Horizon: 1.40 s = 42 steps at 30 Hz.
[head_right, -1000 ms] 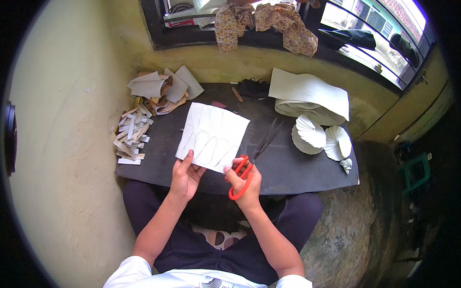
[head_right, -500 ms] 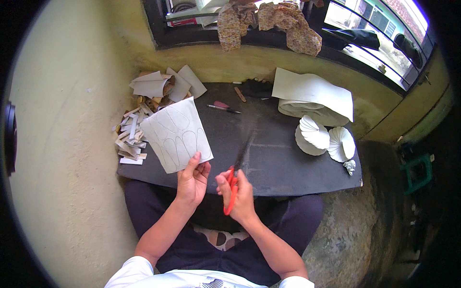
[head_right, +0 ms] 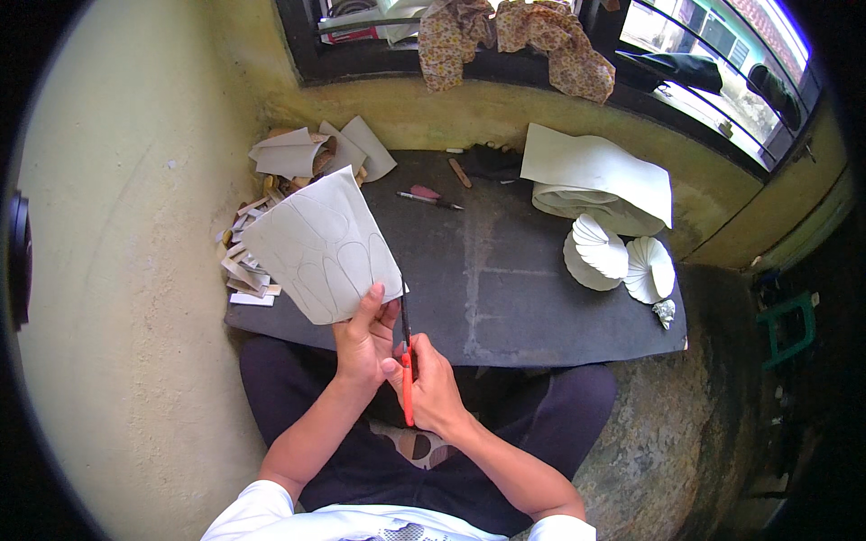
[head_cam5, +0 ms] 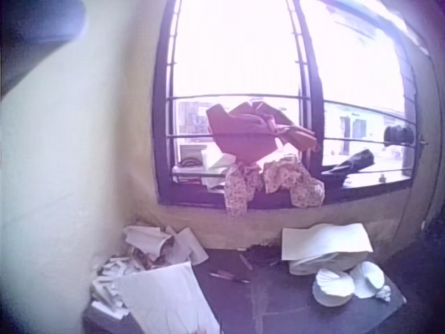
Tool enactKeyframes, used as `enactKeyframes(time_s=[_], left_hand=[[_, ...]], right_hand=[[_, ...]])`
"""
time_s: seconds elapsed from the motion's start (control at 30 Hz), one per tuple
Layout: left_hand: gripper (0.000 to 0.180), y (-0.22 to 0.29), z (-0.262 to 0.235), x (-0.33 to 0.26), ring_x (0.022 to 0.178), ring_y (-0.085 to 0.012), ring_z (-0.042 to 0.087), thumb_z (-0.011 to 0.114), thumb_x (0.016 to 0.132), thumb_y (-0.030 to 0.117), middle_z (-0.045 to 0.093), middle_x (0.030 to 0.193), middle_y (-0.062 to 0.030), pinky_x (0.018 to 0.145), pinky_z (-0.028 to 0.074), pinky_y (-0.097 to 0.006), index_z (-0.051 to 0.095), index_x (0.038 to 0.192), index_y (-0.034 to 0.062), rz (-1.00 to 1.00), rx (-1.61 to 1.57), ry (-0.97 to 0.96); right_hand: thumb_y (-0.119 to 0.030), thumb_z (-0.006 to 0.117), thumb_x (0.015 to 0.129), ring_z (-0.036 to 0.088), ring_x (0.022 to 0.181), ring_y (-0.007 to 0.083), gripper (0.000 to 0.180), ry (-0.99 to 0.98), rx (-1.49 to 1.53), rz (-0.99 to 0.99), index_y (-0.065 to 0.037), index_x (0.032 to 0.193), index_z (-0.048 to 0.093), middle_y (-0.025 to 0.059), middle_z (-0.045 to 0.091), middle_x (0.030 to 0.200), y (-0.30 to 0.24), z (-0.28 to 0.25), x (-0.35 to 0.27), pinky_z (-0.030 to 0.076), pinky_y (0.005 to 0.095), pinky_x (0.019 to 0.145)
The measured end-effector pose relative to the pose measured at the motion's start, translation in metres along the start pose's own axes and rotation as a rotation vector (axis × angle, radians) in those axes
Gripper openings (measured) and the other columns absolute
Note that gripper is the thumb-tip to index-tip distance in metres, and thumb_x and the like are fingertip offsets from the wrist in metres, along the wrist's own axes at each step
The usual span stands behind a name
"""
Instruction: The person sits cross-legged on the floor and uses red-handled scissors to cut shapes from a sheet of white paper with drawn outlines. The person holds the paper in the left hand and cuts along the lines, occasionally rotating the sheet to follow the curves.
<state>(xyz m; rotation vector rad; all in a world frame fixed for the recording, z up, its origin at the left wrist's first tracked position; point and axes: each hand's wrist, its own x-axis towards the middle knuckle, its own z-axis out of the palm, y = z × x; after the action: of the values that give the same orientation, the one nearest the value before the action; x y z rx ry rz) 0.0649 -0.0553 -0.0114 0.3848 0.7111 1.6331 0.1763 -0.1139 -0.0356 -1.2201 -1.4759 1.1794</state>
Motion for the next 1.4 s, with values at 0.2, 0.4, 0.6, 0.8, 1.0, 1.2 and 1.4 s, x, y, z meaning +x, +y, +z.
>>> enactKeyframes(time_s=[0.2,0.4,0.6,0.8,1.0,1.2,1.4], left_hand=[[0.030,-0.010,0.020,-0.014,0.081,-0.0104,0.063,0.078,0.091,0.011,0.065,0.099,-0.0026,0.069,0.052,-0.024,0.062,0.115,0.0080,-0.072,0.103,0.033],[0.026,-0.016,0.024,-0.008,0.073,-0.0082,0.057,0.078,0.089,0.009,0.063,0.087,-0.0011,0.064,0.048,-0.023,0.063,0.110,0.0054,-0.150,0.148,-0.094],[0.021,-0.022,0.019,-0.001,0.073,-0.0080,0.053,0.077,0.089,0.013,0.060,0.084,0.0003,0.065,0.046,-0.024,0.064,0.104,0.0071,-0.218,0.136,-0.089],[0.025,-0.020,0.023,-0.004,0.075,-0.0072,0.052,0.079,0.090,0.014,0.061,0.089,-0.0008,0.065,0.044,-0.022,0.064,0.109,0.0072,-0.175,0.127,-0.036],[0.024,-0.021,0.026,-0.014,0.077,-0.0070,0.053,0.078,0.092,0.018,0.059,0.089,0.0003,0.063,0.046,-0.022,0.063,0.108,0.0073,-0.195,0.160,0.016],[0.046,-0.025,0.020,-0.013,0.092,-0.0107,0.063,0.078,0.092,0.012,0.065,0.113,-0.0067,0.076,0.052,-0.025,0.056,0.132,0.0012,-0.191,0.108,-0.006],[0.030,-0.021,0.028,-0.014,0.084,-0.0094,0.056,0.078,0.092,0.012,0.061,0.097,-0.0020,0.076,0.048,-0.024,0.060,0.115,0.0049,-0.134,0.139,-0.009]], right_hand=[[-0.062,0.059,0.097,0.050,0.065,0.0246,0.063,0.093,-0.004,-0.071,0.000,0.094,0.049,0.0148,0.052,0.071,-0.004,-0.014,0.006,0.046,0.0386,0.064],[-0.066,0.057,0.096,0.050,0.064,0.0231,0.066,0.109,-0.018,-0.077,0.000,0.092,0.048,0.0132,0.051,0.070,0.002,-0.025,0.008,0.046,0.0380,0.062],[-0.071,0.056,0.094,0.052,0.064,0.0261,0.071,0.104,-0.063,-0.062,0.000,0.093,0.047,0.0141,0.052,0.071,-0.002,-0.027,0.009,0.046,0.0395,0.063],[-0.077,0.050,0.092,0.052,0.070,0.0250,0.077,0.090,-0.130,-0.059,0.000,0.096,0.046,0.0142,0.053,0.076,0.001,-0.025,0.011,0.046,0.0392,0.066],[-0.078,0.052,0.091,0.055,0.070,0.0288,0.078,0.119,-0.086,-0.093,0.000,0.097,0.047,0.0163,0.055,0.077,0.002,-0.021,0.011,0.047,0.0406,0.066],[-0.078,0.052,0.090,0.055,0.067,0.0303,0.078,0.127,-0.074,-0.122,0.000,0.094,0.045,0.0167,0.053,0.075,0.001,-0.023,0.013,0.047,0.0407,0.065],[-0.079,0.051,0.090,0.051,0.064,0.0288,0.079,0.125,-0.074,-0.123,-0.001,0.090,0.042,0.0159,0.051,0.072,0.003,-0.023,0.013,0.046,0.0406,0.061]])
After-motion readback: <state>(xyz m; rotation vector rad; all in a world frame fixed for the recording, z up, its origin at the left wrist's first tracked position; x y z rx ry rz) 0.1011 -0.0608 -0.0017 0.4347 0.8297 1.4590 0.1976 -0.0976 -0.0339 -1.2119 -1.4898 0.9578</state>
